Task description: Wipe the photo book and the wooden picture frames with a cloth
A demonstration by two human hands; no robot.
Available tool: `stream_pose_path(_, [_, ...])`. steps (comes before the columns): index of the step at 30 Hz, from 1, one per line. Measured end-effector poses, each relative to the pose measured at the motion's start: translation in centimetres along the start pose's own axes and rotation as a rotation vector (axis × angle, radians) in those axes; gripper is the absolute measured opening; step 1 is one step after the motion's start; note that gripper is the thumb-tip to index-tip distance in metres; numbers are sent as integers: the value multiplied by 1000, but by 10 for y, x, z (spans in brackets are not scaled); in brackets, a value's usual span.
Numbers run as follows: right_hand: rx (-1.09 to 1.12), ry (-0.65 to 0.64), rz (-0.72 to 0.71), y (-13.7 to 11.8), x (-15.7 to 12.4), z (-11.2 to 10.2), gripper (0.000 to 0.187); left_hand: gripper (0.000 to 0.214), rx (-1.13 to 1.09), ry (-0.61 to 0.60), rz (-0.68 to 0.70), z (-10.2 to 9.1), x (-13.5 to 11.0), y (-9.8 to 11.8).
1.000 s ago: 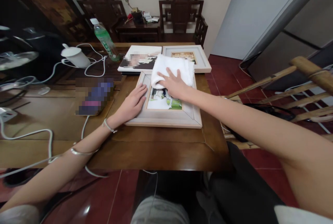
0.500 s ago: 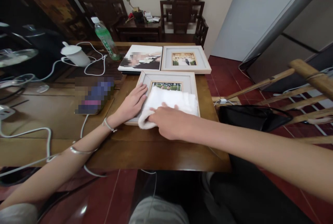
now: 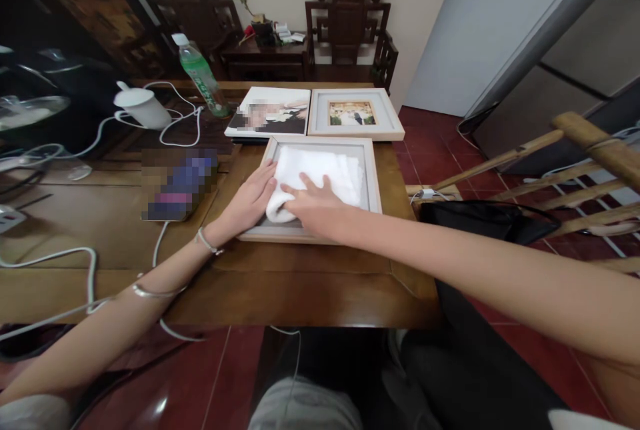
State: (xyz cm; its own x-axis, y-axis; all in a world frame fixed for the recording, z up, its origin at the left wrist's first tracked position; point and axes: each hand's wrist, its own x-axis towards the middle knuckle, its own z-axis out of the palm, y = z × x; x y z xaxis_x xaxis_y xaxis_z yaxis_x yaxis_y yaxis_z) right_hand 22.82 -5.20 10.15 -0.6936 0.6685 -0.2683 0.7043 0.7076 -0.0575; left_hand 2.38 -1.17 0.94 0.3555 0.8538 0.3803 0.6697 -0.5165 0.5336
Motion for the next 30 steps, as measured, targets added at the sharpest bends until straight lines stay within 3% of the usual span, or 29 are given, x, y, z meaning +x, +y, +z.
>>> stream_pose_path(7, [-229,129,107,65,30,-2,69,57,76,-38,-6,-1,0,2])
stream_pose_path(11, [-240,143,162,90,27,0,74,56,81,-39,-12,-1,-1,3])
stream_pose_path(16, [-97,57,111,59,-8,3,78,58,60,-28,-22,1,-1,2])
stream_pose_path(21, [29,-47,-101,5,-40,0,78,64,-30,30,-59,1,-2,5])
stream_pose_path(25, [-27,-45,-194,-17,-33,0,66,71,-115,127,-98,-4,-3,12])
stream_pose_path(30, [-74,56,-186,-15,0,0,58,73,-145,172,-99,-4,-5,8])
